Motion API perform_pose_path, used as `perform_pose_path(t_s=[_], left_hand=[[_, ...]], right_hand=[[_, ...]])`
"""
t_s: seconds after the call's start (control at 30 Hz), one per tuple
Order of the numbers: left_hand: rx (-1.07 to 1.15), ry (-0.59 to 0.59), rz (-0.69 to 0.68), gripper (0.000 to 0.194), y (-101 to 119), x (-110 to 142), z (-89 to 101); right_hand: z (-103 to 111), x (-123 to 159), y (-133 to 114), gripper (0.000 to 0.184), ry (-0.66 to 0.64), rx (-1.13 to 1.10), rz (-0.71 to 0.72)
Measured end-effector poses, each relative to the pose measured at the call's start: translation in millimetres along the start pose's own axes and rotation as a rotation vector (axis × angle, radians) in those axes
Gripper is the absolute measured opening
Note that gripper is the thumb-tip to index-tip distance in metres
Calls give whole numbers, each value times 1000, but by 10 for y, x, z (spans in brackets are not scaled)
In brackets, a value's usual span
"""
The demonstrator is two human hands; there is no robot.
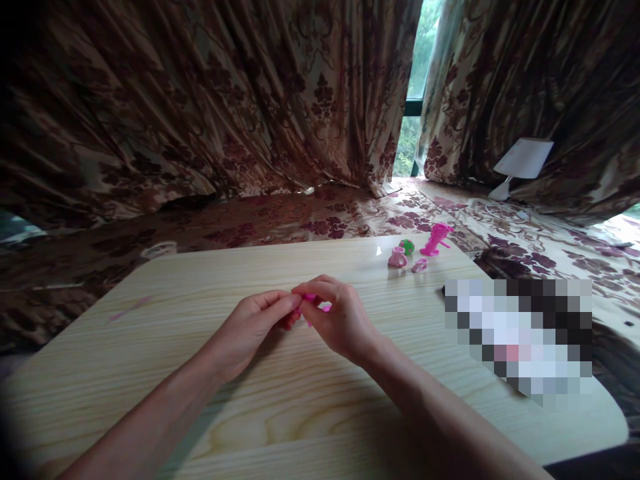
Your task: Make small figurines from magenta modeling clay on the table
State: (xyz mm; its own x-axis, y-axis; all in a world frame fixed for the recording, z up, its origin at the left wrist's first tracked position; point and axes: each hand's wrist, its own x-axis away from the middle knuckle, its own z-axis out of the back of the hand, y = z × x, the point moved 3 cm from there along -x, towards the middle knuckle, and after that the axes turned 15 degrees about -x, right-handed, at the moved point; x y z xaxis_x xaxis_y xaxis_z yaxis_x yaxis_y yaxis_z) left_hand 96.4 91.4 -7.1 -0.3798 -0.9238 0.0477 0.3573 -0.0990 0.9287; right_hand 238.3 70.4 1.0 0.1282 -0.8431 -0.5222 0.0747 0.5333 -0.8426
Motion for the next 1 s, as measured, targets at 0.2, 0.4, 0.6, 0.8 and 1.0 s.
perform_pose_path(t_s=[0.2, 0.4, 0.6, 0.8, 1.0], left_hand=[[92, -39, 17, 26, 10, 14, -11], [190, -33, 49, 23, -30, 2, 1], [4, -28, 7, 32, -10, -8, 11], [-187, 6, -7, 35, 2, -3, 22], [-123, -48, 10, 32, 33, 18, 20]], right_hand=[[-28, 21, 45, 27, 26, -90, -113], [-38, 27, 20, 33, -41, 156, 41], [-45, 22, 12, 14, -141, 263, 61], [-18, 39, -6, 16, -205, 353, 90], [2, 38, -22, 22, -213, 428, 95]])
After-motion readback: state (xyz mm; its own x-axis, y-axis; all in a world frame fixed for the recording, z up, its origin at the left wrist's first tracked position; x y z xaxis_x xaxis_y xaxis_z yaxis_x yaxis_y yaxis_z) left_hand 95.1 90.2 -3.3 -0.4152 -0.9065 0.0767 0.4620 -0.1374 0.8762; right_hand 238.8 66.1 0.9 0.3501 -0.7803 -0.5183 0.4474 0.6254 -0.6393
